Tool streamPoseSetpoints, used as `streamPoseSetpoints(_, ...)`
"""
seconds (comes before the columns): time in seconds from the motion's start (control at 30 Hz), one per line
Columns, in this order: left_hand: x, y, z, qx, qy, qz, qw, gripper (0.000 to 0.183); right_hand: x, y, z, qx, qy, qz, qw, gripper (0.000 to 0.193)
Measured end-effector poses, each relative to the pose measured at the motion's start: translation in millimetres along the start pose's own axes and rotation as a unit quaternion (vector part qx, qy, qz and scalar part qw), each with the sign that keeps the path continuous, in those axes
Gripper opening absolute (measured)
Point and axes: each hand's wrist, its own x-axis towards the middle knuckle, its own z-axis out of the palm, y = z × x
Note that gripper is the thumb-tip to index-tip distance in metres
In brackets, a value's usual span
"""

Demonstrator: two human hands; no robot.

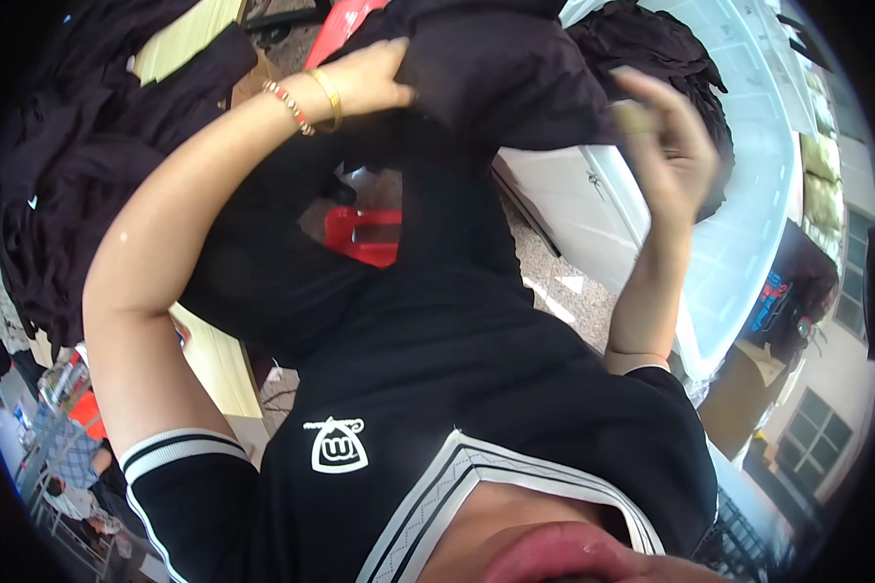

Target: Trimming loose threads from black garments using a pair of small thread snips.

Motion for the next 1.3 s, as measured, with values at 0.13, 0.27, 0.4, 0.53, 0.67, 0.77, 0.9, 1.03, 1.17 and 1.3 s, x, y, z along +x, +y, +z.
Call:
streamPoseSetpoints(0.13, -18, 7, -5, 0.140, 0.107, -0.017, 0.984, 0.047, -49, 12, 60, -0.040, -0.180, 0.069, 0.980, 0.023)
streamPoseSetpoints(0.27, -31, 55, -34, 0.124, 0.112, 0.029, 0.985, 0.027, -97, 56, 100, -0.143, -0.214, 0.012, 0.966, 0.030)
streamPoseSetpoints(0.4, -38, 68, -20, 0.052, 0.099, 0.243, 0.964, 0.013, -106, 81, 130, -0.243, -0.163, -0.015, 0.956, 0.055)
streamPoseSetpoints(0.53, -35, 77, 8, 0.060, 0.045, 0.268, 0.960, 0.019, -105, 108, 144, -0.248, -0.114, -0.027, 0.962, 0.055)
streamPoseSetpoints(0.67, -23, 47, 13, 0.163, 0.110, 0.312, 0.929, 0.030, -97, 126, 143, -0.311, -0.067, -0.075, 0.945, 0.051)
streamPoseSetpoints(0.77, -18, 37, 5, 0.154, 0.169, 0.400, 0.887, 0.028, -88, 135, 135, -0.338, -0.040, -0.091, 0.936, 0.049)
streamPoseSetpoints(0.9, -5, 31, 19, 0.440, 0.179, 0.330, 0.816, 0.032, -76, 133, 124, -0.306, -0.022, -0.112, 0.945, 0.054)
streamPoseSetpoints(1.03, 10, 30, 18, 0.479, 0.166, 0.348, 0.788, 0.027, -85, 111, 119, -0.255, -0.025, -0.035, 0.966, 0.070)
streamPoseSetpoints(1.17, 5, 34, 8, 0.425, 0.139, 0.349, 0.824, 0.009, -89, 91, 124, -0.188, -0.023, 0.066, 0.980, 0.073)
streamPoseSetpoints(1.3, -8, 55, 3, 0.247, 0.150, 0.312, 0.905, 0.010, -88, 83, 121, -0.099, -0.024, 0.037, 0.994, 0.085)
